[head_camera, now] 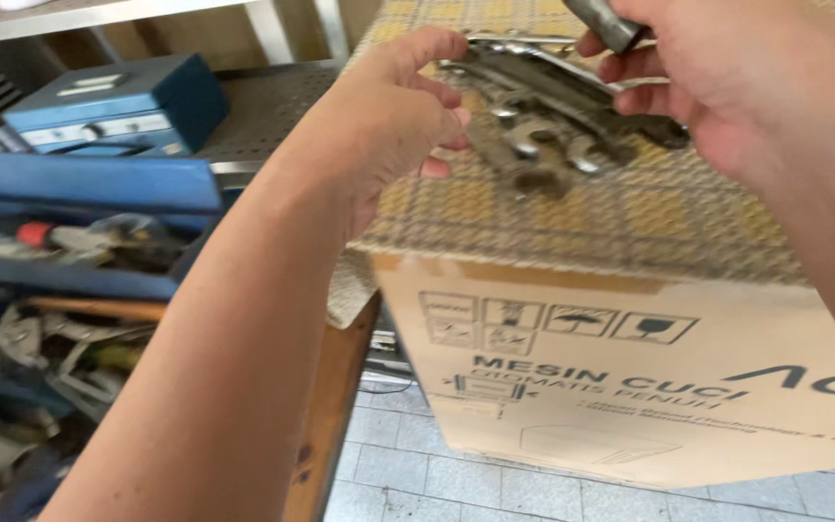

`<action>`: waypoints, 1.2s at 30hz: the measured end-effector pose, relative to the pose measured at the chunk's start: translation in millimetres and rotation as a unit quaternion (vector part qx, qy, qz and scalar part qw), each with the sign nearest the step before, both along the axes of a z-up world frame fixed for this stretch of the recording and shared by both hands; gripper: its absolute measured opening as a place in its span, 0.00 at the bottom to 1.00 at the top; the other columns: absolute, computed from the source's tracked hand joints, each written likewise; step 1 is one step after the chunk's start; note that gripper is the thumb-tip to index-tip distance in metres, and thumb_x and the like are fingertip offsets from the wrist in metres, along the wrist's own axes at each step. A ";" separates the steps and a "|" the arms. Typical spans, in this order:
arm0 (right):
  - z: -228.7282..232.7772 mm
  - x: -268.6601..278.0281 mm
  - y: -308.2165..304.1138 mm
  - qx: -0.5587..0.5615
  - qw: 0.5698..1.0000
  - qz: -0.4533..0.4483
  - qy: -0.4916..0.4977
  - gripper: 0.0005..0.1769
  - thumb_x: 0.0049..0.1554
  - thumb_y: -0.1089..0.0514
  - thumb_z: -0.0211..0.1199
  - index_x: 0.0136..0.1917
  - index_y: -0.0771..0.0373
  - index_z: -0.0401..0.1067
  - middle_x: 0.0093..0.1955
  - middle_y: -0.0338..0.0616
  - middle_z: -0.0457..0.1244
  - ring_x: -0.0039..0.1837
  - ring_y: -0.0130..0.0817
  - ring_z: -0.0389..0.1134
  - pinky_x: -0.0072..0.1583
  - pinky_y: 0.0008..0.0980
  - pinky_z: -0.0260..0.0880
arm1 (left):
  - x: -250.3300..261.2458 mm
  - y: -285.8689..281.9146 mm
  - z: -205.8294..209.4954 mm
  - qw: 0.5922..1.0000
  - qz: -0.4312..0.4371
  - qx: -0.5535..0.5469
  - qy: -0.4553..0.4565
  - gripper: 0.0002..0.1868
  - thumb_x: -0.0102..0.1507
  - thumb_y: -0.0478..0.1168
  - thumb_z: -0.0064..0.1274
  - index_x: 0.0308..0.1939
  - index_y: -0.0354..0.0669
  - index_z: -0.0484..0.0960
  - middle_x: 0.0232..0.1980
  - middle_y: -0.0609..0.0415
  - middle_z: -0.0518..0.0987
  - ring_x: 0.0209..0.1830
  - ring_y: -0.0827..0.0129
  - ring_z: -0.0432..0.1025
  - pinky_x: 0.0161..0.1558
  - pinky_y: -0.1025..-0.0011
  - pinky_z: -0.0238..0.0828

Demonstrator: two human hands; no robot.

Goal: The person opens a blue metal toolbox and moves various tools including wrenches, pliers, and a hammer between the tiers of the box, then places several wrenches onto a padded surface.

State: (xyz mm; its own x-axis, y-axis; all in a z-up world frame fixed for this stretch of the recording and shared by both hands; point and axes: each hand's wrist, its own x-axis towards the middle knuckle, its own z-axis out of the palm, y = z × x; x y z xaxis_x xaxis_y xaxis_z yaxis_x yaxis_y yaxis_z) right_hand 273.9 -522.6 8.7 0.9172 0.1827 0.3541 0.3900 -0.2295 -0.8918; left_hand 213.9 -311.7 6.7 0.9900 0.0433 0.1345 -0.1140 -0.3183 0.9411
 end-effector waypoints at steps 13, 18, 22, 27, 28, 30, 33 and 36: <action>-39.2 81.0 -65.5 -0.243 0.954 -0.176 0.001 0.19 0.62 0.51 0.60 0.64 0.58 0.76 0.54 0.51 0.70 0.51 0.44 0.70 0.55 0.44 0.68 | 109.1 -85.2 -37.1 0.942 0.110 0.291 -0.123 0.30 0.56 0.35 0.52 0.63 0.59 0.80 0.62 0.54 0.79 0.65 0.53 0.67 0.66 0.51 0.58; -51.7 92.0 -59.6 -0.270 0.950 -0.137 -0.074 0.23 0.61 0.52 0.64 0.68 0.59 0.72 0.58 0.55 0.69 0.57 0.48 0.70 0.60 0.43 0.67 | 97.6 -95.4 -39.1 0.919 0.144 0.358 -0.084 0.23 0.60 0.43 0.52 0.60 0.65 0.79 0.64 0.60 0.74 0.68 0.51 0.59 0.66 0.37 0.46; -58.8 88.0 -60.3 -0.212 0.968 -0.124 -0.053 0.25 0.60 0.56 0.62 0.70 0.55 0.69 0.64 0.48 0.67 0.61 0.42 0.70 0.60 0.41 0.69 | 94.2 -87.0 -48.6 0.913 0.158 0.357 -0.120 0.24 0.62 0.45 0.51 0.64 0.65 0.78 0.65 0.56 0.72 0.68 0.48 0.58 0.64 0.34 0.46; -55.7 58.7 -44.9 -0.194 0.900 -0.189 -0.342 0.17 0.59 0.65 0.64 0.62 0.65 0.77 0.53 0.56 0.68 0.49 0.45 0.69 0.50 0.44 0.70 | 76.4 -64.3 -53.2 0.910 0.162 0.350 -0.153 0.22 0.64 0.44 0.51 0.63 0.62 0.77 0.65 0.55 0.74 0.67 0.49 0.61 0.64 0.35 0.48; -52.4 52.4 -34.6 -0.193 0.901 -0.185 -0.342 0.17 0.59 0.65 0.64 0.62 0.65 0.77 0.53 0.56 0.68 0.49 0.45 0.69 0.50 0.44 0.70 | 68.7 -56.2 -51.8 0.912 0.163 0.343 -0.156 0.22 0.63 0.44 0.52 0.62 0.62 0.78 0.64 0.54 0.74 0.67 0.49 0.61 0.63 0.36 0.49; -46.9 37.3 -6.0 -0.154 0.943 -0.190 -0.225 0.11 0.64 0.59 0.64 0.49 0.71 0.69 0.37 0.56 0.60 0.37 0.41 0.60 0.39 0.44 0.59 | 50.0 -36.9 -51.0 0.913 0.172 0.337 -0.154 0.21 0.62 0.44 0.52 0.61 0.61 0.78 0.63 0.54 0.75 0.67 0.50 0.62 0.62 0.37 0.50; -48.1 -0.6 48.1 -0.129 0.957 -0.124 -0.231 0.18 0.71 0.54 0.63 0.42 0.67 0.71 0.32 0.44 0.63 0.33 0.30 0.63 0.35 0.36 0.60 | 10.3 10.4 -52.2 0.899 0.209 0.350 -0.156 0.20 0.65 0.43 0.52 0.61 0.63 0.78 0.61 0.53 0.77 0.66 0.50 0.65 0.62 0.37 0.52; -52.2 -48.5 121.5 -0.106 0.939 -0.053 -0.322 0.12 0.68 0.62 0.66 0.44 0.69 0.71 0.35 0.42 0.65 0.36 0.28 0.64 0.37 0.33 0.61 | -43.2 74.1 -57.6 0.890 0.237 0.339 -0.190 0.20 0.62 0.40 0.55 0.58 0.59 0.80 0.60 0.52 0.78 0.62 0.49 0.70 0.57 0.36 0.56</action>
State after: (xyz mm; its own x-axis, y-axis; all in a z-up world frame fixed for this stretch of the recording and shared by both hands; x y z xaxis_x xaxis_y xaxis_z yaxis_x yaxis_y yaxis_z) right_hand 225.3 -401.1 -43.5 0.5431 0.2319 0.8070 0.7975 -0.4432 -0.4093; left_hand 170.6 -237.7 -51.0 0.7594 0.2259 0.6102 -0.0840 -0.8959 0.4363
